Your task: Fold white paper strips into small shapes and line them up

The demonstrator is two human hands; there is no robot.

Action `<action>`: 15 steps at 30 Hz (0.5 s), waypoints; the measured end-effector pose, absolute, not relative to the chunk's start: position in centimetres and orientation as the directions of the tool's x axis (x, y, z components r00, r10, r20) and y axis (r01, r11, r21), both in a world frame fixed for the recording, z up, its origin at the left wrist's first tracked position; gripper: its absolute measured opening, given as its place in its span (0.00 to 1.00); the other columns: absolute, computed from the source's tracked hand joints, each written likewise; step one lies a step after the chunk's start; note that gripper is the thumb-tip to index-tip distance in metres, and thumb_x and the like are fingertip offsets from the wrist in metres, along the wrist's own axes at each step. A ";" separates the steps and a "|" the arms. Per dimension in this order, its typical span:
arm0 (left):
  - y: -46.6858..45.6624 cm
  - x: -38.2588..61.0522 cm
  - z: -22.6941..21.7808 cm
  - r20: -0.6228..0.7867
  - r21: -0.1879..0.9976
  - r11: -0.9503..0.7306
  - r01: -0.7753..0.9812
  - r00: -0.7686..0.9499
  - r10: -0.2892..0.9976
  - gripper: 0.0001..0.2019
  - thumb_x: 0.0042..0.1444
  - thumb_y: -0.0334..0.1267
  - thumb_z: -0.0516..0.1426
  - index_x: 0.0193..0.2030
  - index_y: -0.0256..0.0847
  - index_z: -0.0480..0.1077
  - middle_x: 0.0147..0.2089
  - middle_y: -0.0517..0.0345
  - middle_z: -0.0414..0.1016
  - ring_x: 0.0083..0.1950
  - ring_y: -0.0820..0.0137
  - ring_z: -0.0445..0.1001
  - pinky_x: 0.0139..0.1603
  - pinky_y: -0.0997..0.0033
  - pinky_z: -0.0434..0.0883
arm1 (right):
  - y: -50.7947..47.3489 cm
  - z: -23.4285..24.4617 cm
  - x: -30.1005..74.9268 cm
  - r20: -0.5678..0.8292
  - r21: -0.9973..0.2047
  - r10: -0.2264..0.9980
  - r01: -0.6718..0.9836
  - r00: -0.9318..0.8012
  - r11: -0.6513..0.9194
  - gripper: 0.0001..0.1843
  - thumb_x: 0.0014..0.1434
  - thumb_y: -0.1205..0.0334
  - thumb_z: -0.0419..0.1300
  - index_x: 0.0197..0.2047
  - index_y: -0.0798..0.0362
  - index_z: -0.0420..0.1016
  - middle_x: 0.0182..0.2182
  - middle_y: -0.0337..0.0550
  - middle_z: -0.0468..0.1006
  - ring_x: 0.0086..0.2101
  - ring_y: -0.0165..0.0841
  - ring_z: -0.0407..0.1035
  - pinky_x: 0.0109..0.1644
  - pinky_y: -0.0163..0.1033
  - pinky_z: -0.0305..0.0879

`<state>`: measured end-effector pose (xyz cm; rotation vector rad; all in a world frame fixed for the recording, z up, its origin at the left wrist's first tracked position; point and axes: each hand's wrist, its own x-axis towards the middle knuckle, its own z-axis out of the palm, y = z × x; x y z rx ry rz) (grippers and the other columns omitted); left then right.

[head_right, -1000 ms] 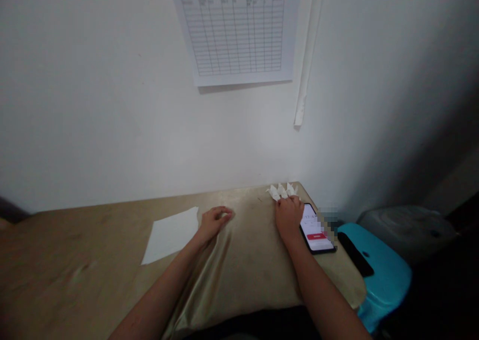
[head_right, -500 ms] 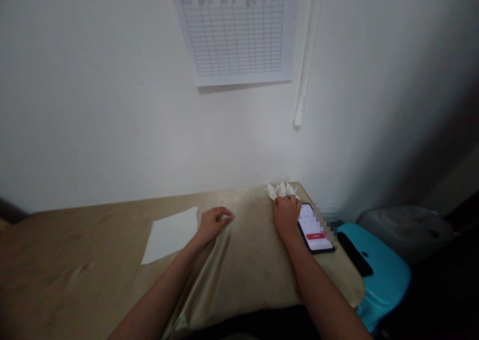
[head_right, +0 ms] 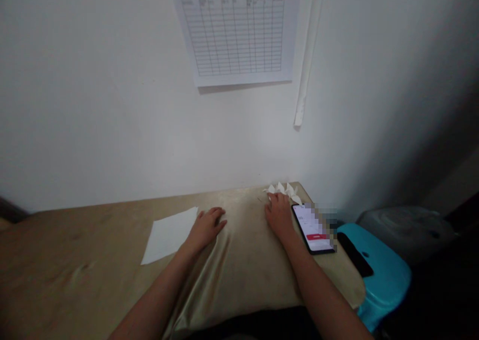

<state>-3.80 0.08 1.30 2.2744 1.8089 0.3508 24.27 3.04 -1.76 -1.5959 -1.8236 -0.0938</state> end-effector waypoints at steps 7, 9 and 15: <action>0.1 -6.7 2.3 0.122 0.126 0.262 0.957 -0.277 0.953 0.32 0.62 0.55 0.53 0.67 0.38 0.61 0.66 0.31 0.66 0.66 0.39 0.62 0.61 0.27 0.57 | 1.9 -2.1 22.8 0.448 -0.534 0.851 0.682 -0.274 0.500 0.15 0.60 0.66 0.58 0.49 0.51 0.80 0.58 0.50 0.72 0.60 0.40 0.64 0.66 0.51 0.59; 0.3 -7.7 2.3 0.047 0.107 0.403 0.909 -0.409 0.911 0.37 0.59 0.58 0.54 0.68 0.35 0.59 0.69 0.27 0.60 0.67 0.32 0.59 0.58 0.22 0.57 | 1.8 -2.2 22.7 0.414 -0.569 0.867 0.664 -0.279 0.485 0.13 0.60 0.65 0.59 0.47 0.50 0.81 0.57 0.50 0.73 0.60 0.40 0.64 0.66 0.51 0.60; 0.9 -9.3 1.9 -0.106 0.110 0.393 0.913 -0.383 0.918 0.32 0.63 0.57 0.49 0.66 0.38 0.63 0.71 0.30 0.57 0.71 0.36 0.55 0.59 0.28 0.62 | 1.8 -2.1 22.6 0.345 -0.622 0.891 0.639 -0.296 0.453 0.11 0.60 0.63 0.60 0.44 0.52 0.82 0.53 0.49 0.76 0.56 0.38 0.67 0.65 0.47 0.61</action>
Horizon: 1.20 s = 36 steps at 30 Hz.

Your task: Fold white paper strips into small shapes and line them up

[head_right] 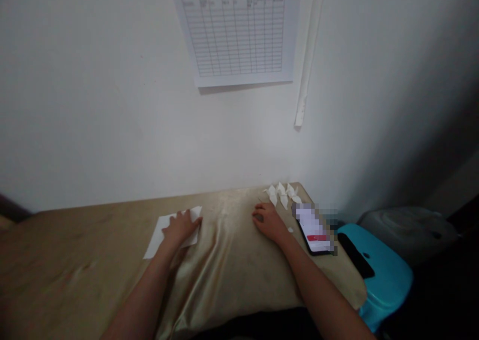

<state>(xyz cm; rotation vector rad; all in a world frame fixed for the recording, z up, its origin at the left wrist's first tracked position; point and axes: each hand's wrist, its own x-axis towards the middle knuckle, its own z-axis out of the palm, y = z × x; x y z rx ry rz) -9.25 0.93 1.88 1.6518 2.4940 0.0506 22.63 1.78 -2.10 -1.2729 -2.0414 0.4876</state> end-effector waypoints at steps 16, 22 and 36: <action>1.4 -10.3 2.8 -0.037 0.074 0.207 0.976 -0.205 0.978 0.22 0.63 0.46 0.50 0.60 0.42 0.68 0.59 0.43 0.76 0.59 0.54 0.75 0.52 0.59 0.71 | 2.4 -2.1 23.9 0.369 -0.618 0.888 0.641 -0.275 0.455 0.10 0.60 0.62 0.61 0.41 0.53 0.82 0.47 0.49 0.77 0.51 0.38 0.69 0.60 0.45 0.64; 1.6 -10.1 3.0 -0.015 0.056 0.176 0.983 -0.175 0.984 0.23 0.67 0.47 0.44 0.55 0.39 0.73 0.54 0.41 0.79 0.55 0.54 0.78 0.50 0.59 0.73 | 2.4 -2.2 23.9 0.390 -0.599 0.879 0.650 -0.272 0.467 0.10 0.61 0.61 0.60 0.40 0.53 0.82 0.46 0.49 0.76 0.50 0.39 0.68 0.61 0.46 0.63; -0.1 -4.7 2.5 0.324 0.309 -0.203 0.929 0.098 0.941 0.23 0.71 0.47 0.43 0.61 0.42 0.70 0.59 0.50 0.77 0.62 0.63 0.73 0.65 0.60 0.66 | 2.3 -2.0 23.7 0.384 -0.605 0.881 0.646 -0.276 0.466 0.09 0.61 0.61 0.60 0.40 0.53 0.82 0.45 0.48 0.77 0.49 0.38 0.69 0.59 0.44 0.64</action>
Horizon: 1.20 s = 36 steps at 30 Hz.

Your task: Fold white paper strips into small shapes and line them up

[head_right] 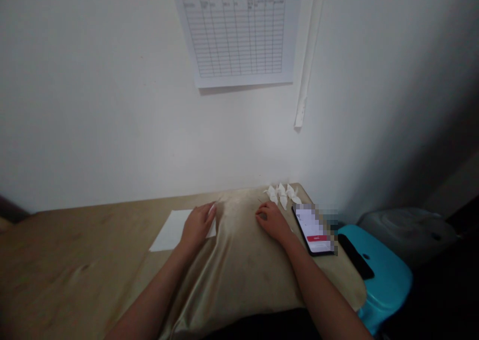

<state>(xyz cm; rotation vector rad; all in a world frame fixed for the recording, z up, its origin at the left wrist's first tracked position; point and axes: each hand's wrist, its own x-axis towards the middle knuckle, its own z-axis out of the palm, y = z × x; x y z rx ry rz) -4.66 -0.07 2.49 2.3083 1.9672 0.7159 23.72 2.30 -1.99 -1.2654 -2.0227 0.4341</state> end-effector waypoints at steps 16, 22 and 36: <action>1.1 -7.8 1.5 -0.108 0.320 -0.316 0.893 0.366 0.924 0.18 0.65 0.40 0.53 0.60 0.57 0.72 0.73 0.58 0.61 0.75 0.54 0.54 0.69 0.25 0.41 | 2.0 -1.7 23.4 0.390 -0.602 0.879 0.645 -0.276 0.470 0.08 0.60 0.63 0.60 0.39 0.53 0.81 0.44 0.49 0.77 0.50 0.39 0.68 0.60 0.46 0.62; 0.4 -6.9 1.8 -0.127 0.189 -0.304 0.934 0.330 0.935 0.21 0.66 0.47 0.53 0.64 0.59 0.68 0.74 0.55 0.58 0.74 0.49 0.55 0.68 0.22 0.40 | 2.0 -1.6 23.3 0.384 -0.611 0.884 0.644 -0.267 0.460 0.08 0.61 0.63 0.60 0.39 0.53 0.81 0.44 0.48 0.77 0.49 0.39 0.67 0.60 0.46 0.62; -2.0 -0.2 -1.6 0.092 0.111 -0.368 0.923 0.359 0.929 0.27 0.65 0.54 0.51 0.71 0.58 0.58 0.73 0.43 0.57 0.73 0.46 0.55 0.68 0.26 0.48 | 1.1 -2.7 21.0 0.427 -0.519 0.815 0.632 -0.392 0.575 0.23 0.66 0.60 0.52 0.62 0.53 0.71 0.62 0.52 0.70 0.63 0.40 0.61 0.70 0.53 0.55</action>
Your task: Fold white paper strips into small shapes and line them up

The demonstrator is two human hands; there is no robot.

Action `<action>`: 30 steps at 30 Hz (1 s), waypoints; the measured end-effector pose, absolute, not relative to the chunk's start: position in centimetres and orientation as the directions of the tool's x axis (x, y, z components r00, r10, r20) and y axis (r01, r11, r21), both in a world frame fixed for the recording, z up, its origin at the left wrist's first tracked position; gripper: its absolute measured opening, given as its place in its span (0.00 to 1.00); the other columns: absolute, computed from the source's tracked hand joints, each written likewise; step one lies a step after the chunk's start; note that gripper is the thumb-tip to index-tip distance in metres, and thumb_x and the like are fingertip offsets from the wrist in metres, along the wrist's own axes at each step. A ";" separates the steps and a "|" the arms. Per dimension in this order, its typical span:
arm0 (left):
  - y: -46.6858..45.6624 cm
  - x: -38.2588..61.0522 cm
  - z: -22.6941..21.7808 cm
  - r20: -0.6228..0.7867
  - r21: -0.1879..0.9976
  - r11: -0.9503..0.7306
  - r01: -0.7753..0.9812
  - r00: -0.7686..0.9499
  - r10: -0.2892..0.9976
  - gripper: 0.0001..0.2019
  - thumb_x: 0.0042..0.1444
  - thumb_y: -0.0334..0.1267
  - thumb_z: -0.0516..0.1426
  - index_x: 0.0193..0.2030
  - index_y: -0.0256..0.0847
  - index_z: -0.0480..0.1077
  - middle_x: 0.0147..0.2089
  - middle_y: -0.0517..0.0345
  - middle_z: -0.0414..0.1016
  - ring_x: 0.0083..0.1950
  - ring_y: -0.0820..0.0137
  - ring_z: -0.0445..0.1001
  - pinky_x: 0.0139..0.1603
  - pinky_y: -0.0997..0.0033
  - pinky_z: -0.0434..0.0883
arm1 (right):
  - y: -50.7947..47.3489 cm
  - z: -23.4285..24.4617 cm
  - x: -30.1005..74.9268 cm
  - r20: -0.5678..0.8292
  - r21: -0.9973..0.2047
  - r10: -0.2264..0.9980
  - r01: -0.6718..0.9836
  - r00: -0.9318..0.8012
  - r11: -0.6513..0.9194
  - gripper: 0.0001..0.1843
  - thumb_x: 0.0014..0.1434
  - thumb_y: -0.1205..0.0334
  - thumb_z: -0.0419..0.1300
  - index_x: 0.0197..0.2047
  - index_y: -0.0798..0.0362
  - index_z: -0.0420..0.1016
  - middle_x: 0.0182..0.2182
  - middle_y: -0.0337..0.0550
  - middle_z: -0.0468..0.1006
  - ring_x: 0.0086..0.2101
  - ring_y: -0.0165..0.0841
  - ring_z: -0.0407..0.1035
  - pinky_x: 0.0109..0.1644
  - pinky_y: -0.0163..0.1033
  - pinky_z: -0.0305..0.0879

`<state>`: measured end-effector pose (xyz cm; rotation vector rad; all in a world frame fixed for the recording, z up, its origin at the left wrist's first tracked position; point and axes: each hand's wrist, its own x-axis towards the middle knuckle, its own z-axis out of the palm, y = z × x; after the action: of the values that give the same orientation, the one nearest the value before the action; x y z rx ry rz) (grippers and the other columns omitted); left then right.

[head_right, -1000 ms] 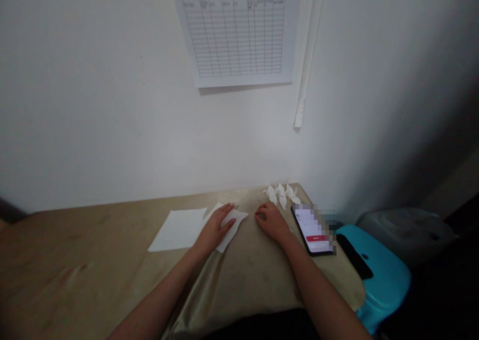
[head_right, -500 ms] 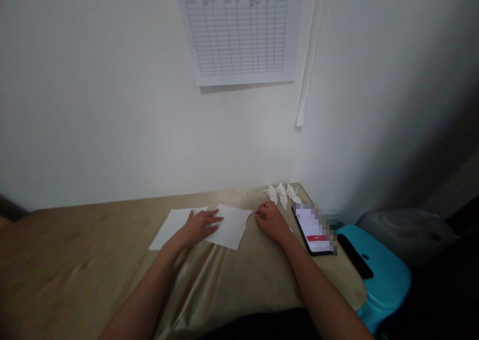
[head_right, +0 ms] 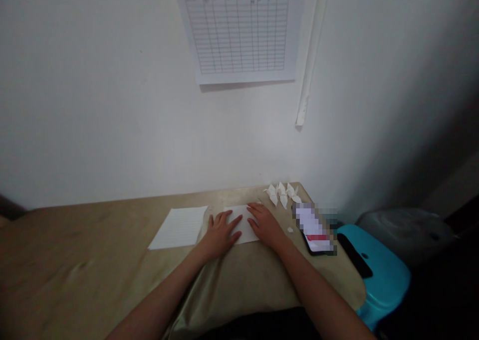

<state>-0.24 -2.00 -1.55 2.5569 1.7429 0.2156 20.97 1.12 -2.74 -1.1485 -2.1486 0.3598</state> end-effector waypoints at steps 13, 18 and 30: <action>-1.8 -1.1 -2.1 0.113 0.130 -0.485 0.865 0.473 0.874 0.28 0.70 0.49 0.44 0.75 0.46 0.50 0.77 0.52 0.50 0.77 0.59 0.48 0.75 0.40 0.45 | 0.1 -4.1 18.7 0.228 -0.279 0.862 0.818 -0.453 0.503 0.29 0.70 0.60 0.43 0.72 0.55 0.54 0.71 0.50 0.55 0.70 0.39 0.49 0.74 0.54 0.45; -1.9 -1.9 -1.3 0.093 0.119 -0.474 0.872 0.466 0.880 0.28 0.69 0.52 0.45 0.74 0.55 0.52 0.77 0.59 0.48 0.78 0.56 0.45 0.74 0.39 0.47 | 0.0 -4.3 19.7 0.225 -0.261 0.891 0.857 -0.394 0.445 0.31 0.68 0.52 0.48 0.72 0.51 0.56 0.73 0.51 0.49 0.71 0.47 0.42 0.73 0.57 0.41; -1.6 -3.9 -2.2 0.101 0.104 -0.374 0.922 0.364 0.926 0.30 0.68 0.56 0.45 0.74 0.52 0.53 0.78 0.54 0.47 0.78 0.53 0.44 0.74 0.39 0.46 | 0.4 -4.8 21.9 0.206 -0.251 0.931 0.903 -0.302 0.349 0.37 0.67 0.50 0.48 0.72 0.65 0.52 0.72 0.59 0.49 0.72 0.45 0.40 0.75 0.52 0.36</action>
<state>-3.91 -1.59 -2.22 2.5700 1.7412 0.2215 21.91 0.45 -4.83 -1.6268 -2.3033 0.1248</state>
